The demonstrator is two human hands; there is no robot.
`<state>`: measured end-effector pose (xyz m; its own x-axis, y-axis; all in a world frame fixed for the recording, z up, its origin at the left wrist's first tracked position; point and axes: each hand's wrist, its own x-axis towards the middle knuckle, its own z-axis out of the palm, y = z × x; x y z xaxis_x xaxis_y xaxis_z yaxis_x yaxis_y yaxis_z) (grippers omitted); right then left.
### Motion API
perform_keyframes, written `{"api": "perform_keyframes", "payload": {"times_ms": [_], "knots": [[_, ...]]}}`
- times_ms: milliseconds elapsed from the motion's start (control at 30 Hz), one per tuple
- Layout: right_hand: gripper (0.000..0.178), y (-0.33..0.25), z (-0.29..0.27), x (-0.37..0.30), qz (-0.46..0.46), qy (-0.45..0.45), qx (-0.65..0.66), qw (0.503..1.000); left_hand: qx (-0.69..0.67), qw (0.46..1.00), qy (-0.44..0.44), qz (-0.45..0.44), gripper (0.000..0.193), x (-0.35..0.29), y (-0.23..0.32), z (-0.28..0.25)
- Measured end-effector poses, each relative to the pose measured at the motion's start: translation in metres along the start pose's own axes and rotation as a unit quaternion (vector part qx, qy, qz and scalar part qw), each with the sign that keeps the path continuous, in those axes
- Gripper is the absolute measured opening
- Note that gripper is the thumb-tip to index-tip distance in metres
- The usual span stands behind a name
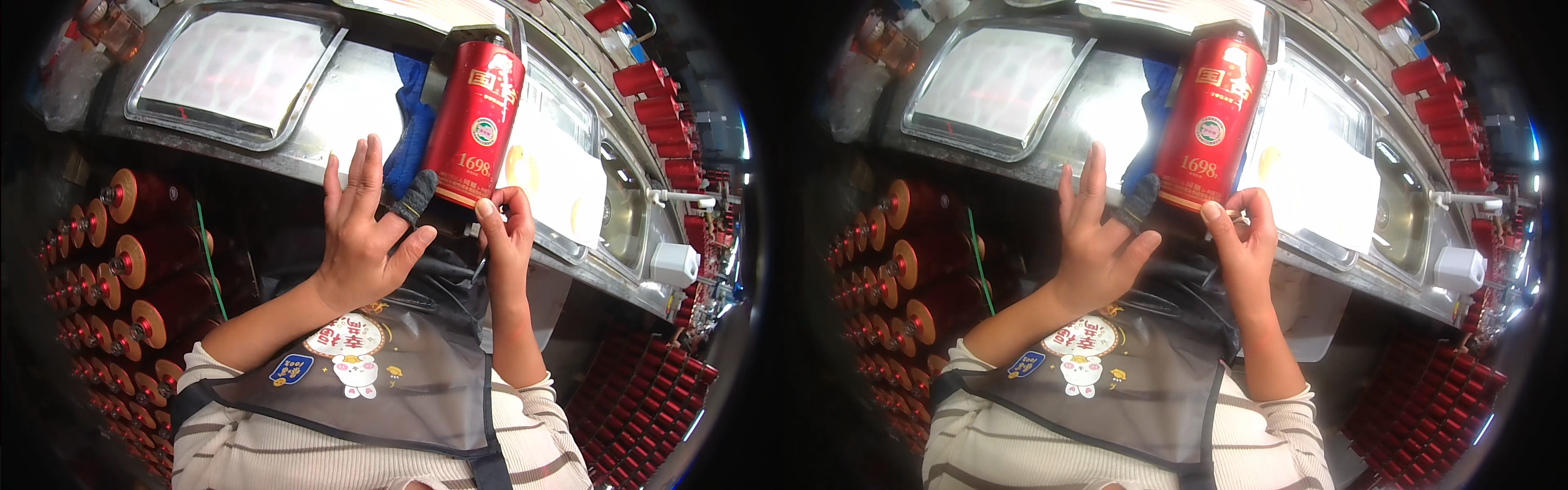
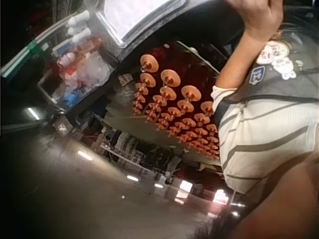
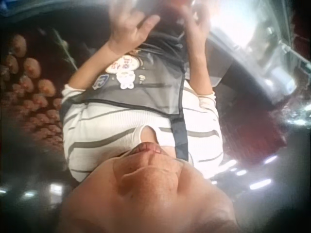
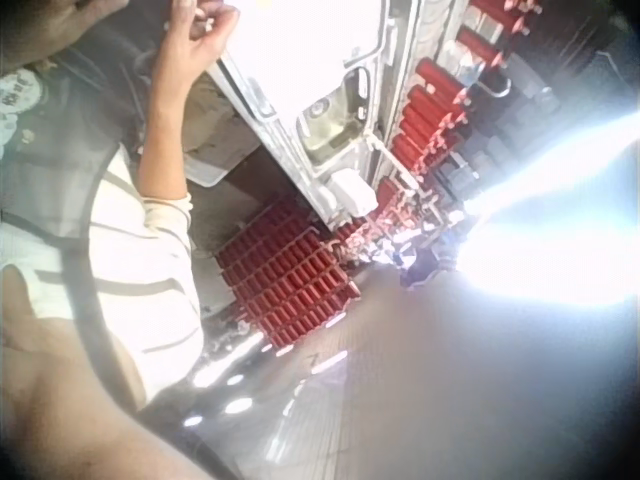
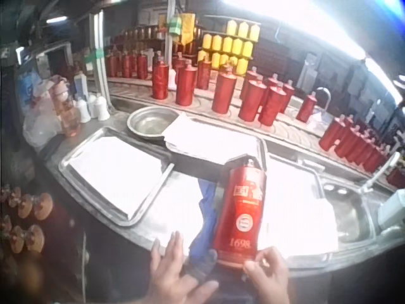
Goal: The person wipes red cylindrical bottles with a blue cloth, then applies circular stickers to the bottle necks. They cut sticker sheets with scissors and place the stickers on the bottles, repeating the process for multiple units.
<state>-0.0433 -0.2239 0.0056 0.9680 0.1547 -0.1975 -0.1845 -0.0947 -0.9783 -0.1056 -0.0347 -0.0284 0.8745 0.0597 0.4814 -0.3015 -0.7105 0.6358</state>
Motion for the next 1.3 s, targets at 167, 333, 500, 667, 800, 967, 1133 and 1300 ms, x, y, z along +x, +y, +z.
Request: {"api": "perform_keyframes", "payload": {"times_ms": [167, 333, 500, 667, 800, 967, 1133, 1300], "knots": [[0.029, 0.004, -0.001, -0.001, -0.013, 0.002, 0.008, 1.0, 0.048, 0.997, -0.026, 0.053, 0.033, 0.015, 0.013, -0.007], [0.022, 0.006, -0.002, 0.001, -0.03, -0.017, 0.03, 0.999, 0.093, 0.989, -0.043, 0.102, 0.039, 0.031, 0.027, -0.012], [0.008, 0.013, -0.021, 0.004, -0.006, -0.045, 0.032, 0.998, 0.141, 0.974, -0.058, 0.165, 0.03, 0.046, 0.037, -0.004], [0.006, 0.005, -0.031, 0.003, 0.011, -0.075, 0.02, 0.997, 0.103, 0.976, -0.005, 0.193, 0.015, 0.065, 0.029, 0.024], [0.008, -0.01, -0.034, -0.003, 0.027, -0.078, -0.006, 0.997, -0.006, 0.995, -0.025, 0.097, 0.032, 0.058, 0.008, 0.014], [0.011, -0.033, -0.033, -0.015, 0.003, -0.073, -0.023, 0.997, -0.042, 0.997, -0.02, 0.059, 0.05, 0.032, -0.001, 0.009], [0.012, -0.041, -0.031, -0.014, 0.007, -0.049, -0.014, 0.999, -0.046, 0.998, -0.021, 0.036, 0.043, 0.007, -0.012, 0.006], [0.013, -0.028, -0.034, -0.008, 0.009, -0.033, -0.008, 0.999, -0.011, 0.996, -0.041, 0.078, 0.037, 0.016, -0.009, 0.002]]}}
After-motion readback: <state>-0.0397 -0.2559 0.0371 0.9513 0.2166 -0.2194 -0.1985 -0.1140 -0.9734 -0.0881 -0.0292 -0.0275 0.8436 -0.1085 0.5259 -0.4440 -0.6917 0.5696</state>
